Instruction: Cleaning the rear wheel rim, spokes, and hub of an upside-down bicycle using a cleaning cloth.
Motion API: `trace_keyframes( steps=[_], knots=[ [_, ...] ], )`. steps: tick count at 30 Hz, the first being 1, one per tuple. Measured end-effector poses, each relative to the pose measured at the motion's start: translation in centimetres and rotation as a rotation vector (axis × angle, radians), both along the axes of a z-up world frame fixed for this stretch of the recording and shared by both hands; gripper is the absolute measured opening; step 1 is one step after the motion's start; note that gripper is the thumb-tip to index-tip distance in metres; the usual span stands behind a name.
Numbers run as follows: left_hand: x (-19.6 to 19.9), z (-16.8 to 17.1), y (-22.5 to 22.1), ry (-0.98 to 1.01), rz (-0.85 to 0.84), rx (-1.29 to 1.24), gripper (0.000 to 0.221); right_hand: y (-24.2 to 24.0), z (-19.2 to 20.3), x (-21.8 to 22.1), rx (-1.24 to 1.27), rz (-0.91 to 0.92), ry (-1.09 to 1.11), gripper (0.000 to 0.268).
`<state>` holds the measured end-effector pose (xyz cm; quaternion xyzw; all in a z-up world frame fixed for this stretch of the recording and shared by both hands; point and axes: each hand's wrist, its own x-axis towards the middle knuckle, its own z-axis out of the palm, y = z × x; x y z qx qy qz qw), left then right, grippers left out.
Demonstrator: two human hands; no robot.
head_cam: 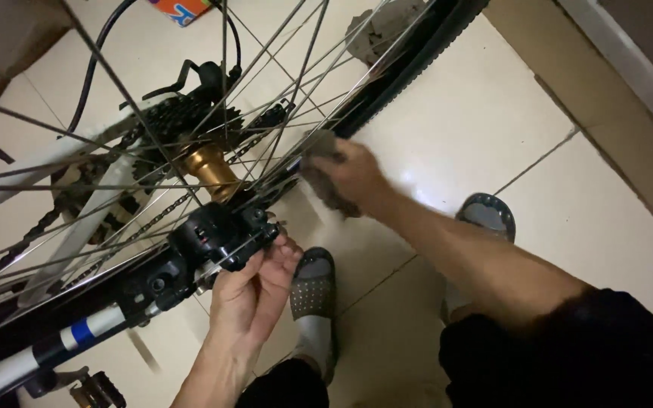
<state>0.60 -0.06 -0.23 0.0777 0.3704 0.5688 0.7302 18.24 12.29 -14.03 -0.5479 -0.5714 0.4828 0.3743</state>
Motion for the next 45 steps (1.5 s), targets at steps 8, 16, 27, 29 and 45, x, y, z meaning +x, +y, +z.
trace_keyframes(
  steps=[8, 16, 27, 29, 45],
  knots=[
    [0.0, 0.2, 0.2, 0.026, -0.003, -0.014, 0.026, 1.0, 4.9, -0.3, -0.473, -0.017, 0.279, 0.023],
    [-0.1, 0.5, 0.3, 0.038, -0.001, 0.008, 0.032, 2.0, 4.4, 3.6, -0.674, -0.445, 0.819, 0.035],
    [0.0, -0.5, -0.6, 0.203, 0.039, -0.070, 0.028, 5.6, 4.8, 3.7, -0.805, -0.667, 0.765, 0.028],
    [-0.2, -1.0, -0.5, 0.158, 0.070, -0.093, 0.028, 5.7, 4.5, 3.9, -0.759, -0.647, 0.933, 0.020],
    [0.7, -0.5, -0.1, 0.264, 0.045, -0.041, 0.025, 6.2, 9.9, 9.7, -0.172, -0.642, 0.889, 0.009]
  ],
)
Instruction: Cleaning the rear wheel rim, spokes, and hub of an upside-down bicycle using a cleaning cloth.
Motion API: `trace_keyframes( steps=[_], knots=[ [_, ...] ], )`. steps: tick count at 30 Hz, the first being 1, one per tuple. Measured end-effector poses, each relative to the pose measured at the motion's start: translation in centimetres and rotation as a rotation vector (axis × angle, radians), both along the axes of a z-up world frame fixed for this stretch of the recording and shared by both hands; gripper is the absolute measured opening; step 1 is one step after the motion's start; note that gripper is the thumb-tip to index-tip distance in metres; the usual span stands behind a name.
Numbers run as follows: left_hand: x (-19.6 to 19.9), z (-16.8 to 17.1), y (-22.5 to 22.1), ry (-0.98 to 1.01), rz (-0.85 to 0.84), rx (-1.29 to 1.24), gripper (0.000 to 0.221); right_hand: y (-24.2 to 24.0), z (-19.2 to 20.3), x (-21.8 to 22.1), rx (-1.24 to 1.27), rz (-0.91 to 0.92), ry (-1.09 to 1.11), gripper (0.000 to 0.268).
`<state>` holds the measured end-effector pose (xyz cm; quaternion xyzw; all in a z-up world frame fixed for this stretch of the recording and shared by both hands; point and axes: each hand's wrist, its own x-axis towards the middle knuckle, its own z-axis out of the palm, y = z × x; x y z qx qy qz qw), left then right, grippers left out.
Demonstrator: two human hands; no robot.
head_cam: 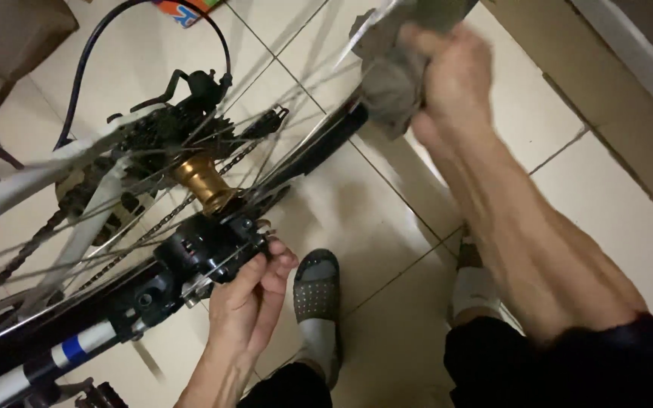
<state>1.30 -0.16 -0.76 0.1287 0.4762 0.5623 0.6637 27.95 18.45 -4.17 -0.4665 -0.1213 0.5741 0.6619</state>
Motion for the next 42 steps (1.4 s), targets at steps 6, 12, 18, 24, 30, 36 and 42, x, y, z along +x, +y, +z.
trace_keyframes(
  steps=[6, 12, 18, 24, 30, 36, 42],
  knots=[
    [0.0, -0.3, -0.4, -0.025, -0.026, 0.005, 0.024, -2.9, 8.7, 1.0, 0.638, 0.134, -0.473, 0.019],
    [-0.9, 0.1, -0.2, -0.006, -0.018, -0.030, 0.030, -4.0, 9.3, -1.0, 0.725, 0.163, -0.731, 0.003],
    [-1.5, -0.2, -0.2, -0.046, 0.036, -0.134, 0.026, -5.0, 10.9, -2.5, 0.824, 0.213, -1.074, 0.020],
    [-1.2, 0.2, -0.1, -0.054, 0.043, -0.150, 0.027, -5.2, 6.5, -4.9, 0.918, 0.111, -1.214, 0.007],
    [-0.7, 0.7, -0.1, 0.046, 0.114, -0.295, 0.026, -2.3, 4.9, 0.1, 1.023, 0.070, -1.507, 0.024],
    [-0.3, 0.4, 0.0, -0.005, 0.040, -0.085, 0.026, -1.8, 5.0, 2.3, 0.764, -0.019, -1.643, 0.041],
    [-0.4, 0.2, -0.3, -0.008, 0.056, -0.104, 0.024, -3.5, 4.5, -2.7, 1.040, -0.083, -1.568, 0.013]
  ],
)
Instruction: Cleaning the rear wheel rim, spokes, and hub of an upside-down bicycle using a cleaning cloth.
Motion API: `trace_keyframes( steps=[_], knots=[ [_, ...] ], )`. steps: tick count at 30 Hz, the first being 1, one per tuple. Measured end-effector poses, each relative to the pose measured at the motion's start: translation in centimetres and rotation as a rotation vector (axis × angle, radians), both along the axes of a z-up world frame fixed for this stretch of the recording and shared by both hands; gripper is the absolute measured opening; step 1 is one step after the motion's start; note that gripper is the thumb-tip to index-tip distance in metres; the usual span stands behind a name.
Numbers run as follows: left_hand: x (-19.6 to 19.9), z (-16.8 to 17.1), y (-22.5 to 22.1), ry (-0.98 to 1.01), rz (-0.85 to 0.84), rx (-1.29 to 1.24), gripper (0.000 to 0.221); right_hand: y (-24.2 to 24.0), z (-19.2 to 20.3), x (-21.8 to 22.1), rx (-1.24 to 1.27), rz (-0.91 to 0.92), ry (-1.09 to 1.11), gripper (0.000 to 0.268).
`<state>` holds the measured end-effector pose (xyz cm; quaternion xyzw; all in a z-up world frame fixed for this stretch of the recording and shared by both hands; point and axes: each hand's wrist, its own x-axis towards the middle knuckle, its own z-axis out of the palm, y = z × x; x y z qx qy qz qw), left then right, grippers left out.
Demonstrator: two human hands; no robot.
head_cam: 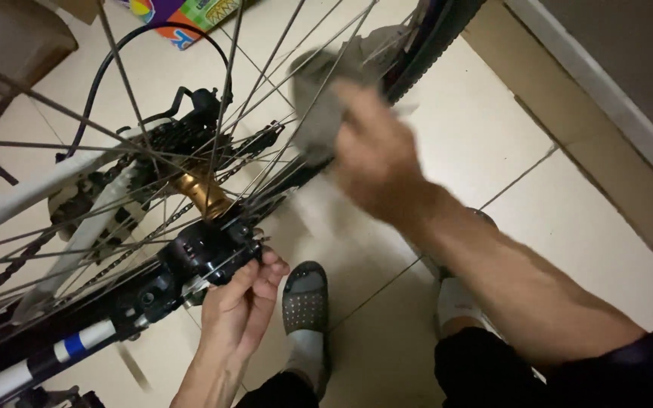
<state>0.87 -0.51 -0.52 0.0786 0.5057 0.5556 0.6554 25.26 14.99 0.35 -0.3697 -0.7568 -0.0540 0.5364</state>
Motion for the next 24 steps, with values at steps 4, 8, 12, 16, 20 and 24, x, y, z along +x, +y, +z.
trace_keyframes(
  steps=[4, 8, 12, 16, 20, 24],
  knots=[
    [-0.4, -0.3, -0.1, 0.019, -0.013, -0.057, 0.022, 0.5, -0.7, 1.4, -0.031, 0.045, -0.004, 0.009],
    [0.0, 0.0, 0.2, 0.004, -0.008, 0.009, 0.025, 2.1, -1.3, 6.3, -0.113, -0.227, -0.020, 0.016],
    [-0.2, -0.1, 0.2, -0.020, 0.011, -0.001, 0.027, -0.1, 1.4, 4.3, -0.293, 0.042, 0.458, 0.014],
    [-0.8, -0.5, -0.3, -0.032, 0.013, -0.077, 0.022, -0.3, 1.1, 4.2, -0.721, 0.168, 1.379, 0.018],
    [-0.9, -0.4, -0.2, -0.034, 0.026, -0.120, 0.026, 0.3, 2.9, 3.4, -0.892, 0.434, 1.785, 0.009],
    [-0.9, -0.3, -0.2, -0.026, -0.014, -0.041, 0.026, -0.3, 3.1, 1.6, -1.002, 0.387, 1.756, 0.012]
  ],
)
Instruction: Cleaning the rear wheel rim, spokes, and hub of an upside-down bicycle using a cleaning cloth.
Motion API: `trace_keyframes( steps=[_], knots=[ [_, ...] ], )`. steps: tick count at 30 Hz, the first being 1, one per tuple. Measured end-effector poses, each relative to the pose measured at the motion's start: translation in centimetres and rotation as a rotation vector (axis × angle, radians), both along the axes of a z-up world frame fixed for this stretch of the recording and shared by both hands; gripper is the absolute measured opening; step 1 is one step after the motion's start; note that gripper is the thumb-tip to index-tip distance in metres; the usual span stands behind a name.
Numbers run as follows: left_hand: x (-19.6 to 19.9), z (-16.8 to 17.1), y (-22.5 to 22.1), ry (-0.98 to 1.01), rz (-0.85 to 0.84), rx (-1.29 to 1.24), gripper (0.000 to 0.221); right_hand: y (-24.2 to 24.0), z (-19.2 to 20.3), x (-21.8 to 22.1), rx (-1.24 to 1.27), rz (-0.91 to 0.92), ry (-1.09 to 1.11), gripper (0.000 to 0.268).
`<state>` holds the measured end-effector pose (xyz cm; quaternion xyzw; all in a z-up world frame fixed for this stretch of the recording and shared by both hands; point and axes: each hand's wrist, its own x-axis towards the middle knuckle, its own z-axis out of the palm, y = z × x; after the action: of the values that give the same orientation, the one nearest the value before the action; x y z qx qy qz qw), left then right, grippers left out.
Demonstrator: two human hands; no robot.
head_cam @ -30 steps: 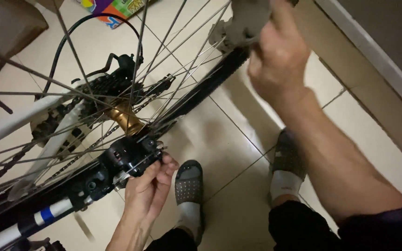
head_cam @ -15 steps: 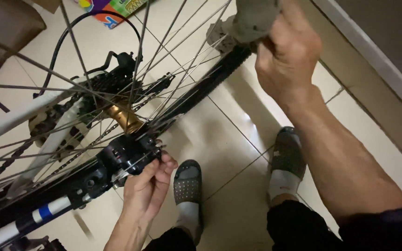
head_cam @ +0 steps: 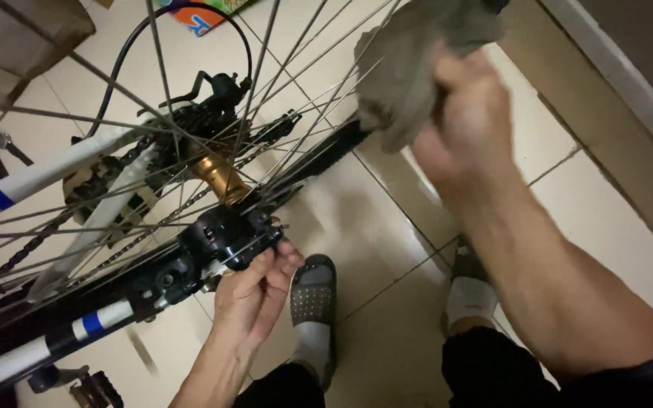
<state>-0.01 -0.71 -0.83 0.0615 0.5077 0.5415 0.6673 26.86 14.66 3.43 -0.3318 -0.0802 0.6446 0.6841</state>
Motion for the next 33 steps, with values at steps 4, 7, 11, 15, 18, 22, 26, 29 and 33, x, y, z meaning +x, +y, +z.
trace_keyframes(
  steps=[4, 7, 11, 15, 18, 22, 26, 29, 33],
  knots=[
    [0.0, 0.1, 0.0, 0.021, 0.002, -0.035, 0.023, -1.8, -0.3, -3.0, 0.276, 0.487, -0.067, 0.018],
    [-0.4, 0.0, 0.0, 0.012, -0.005, -0.023, 0.021, -1.2, -1.3, -3.7, 0.276, 0.743, -0.113, 0.016],
    [-0.9, 0.0, 0.0, 0.022, -0.014, -0.057, 0.023, 0.3, -0.7, -3.2, 0.274, 0.910, -0.360, 0.014],
    [-0.9, 0.0, 0.0, 0.015, -0.016, -0.043, 0.020, 2.1, -0.6, -4.2, 0.302, 1.047, -0.484, 0.016],
    [-0.6, 0.1, 0.1, -0.001, -0.017, -0.051, 0.025, 3.4, -2.0, -5.0, 0.120, 1.057, -0.579, 0.026],
    [-0.4, -0.1, 0.0, 0.002, 0.018, -0.024, 0.022, 4.4, -2.0, -4.2, 0.169, 1.100, -0.619, 0.019],
    [-0.5, -0.6, 0.0, -0.001, 0.033, -0.025, 0.023, 4.8, -4.0, -2.4, 0.328, 1.031, -0.197, 0.029],
    [-0.5, -0.8, -0.1, 0.002, 0.046, -0.038, 0.021, 4.6, -3.2, -3.4, 0.398, 1.056, -0.251, 0.036],
    [-0.5, -0.4, -0.2, -0.014, 0.018, 0.027, 0.020, 5.4, -2.7, -5.0, 0.568, 1.034, -0.593, 0.044]
  ],
)
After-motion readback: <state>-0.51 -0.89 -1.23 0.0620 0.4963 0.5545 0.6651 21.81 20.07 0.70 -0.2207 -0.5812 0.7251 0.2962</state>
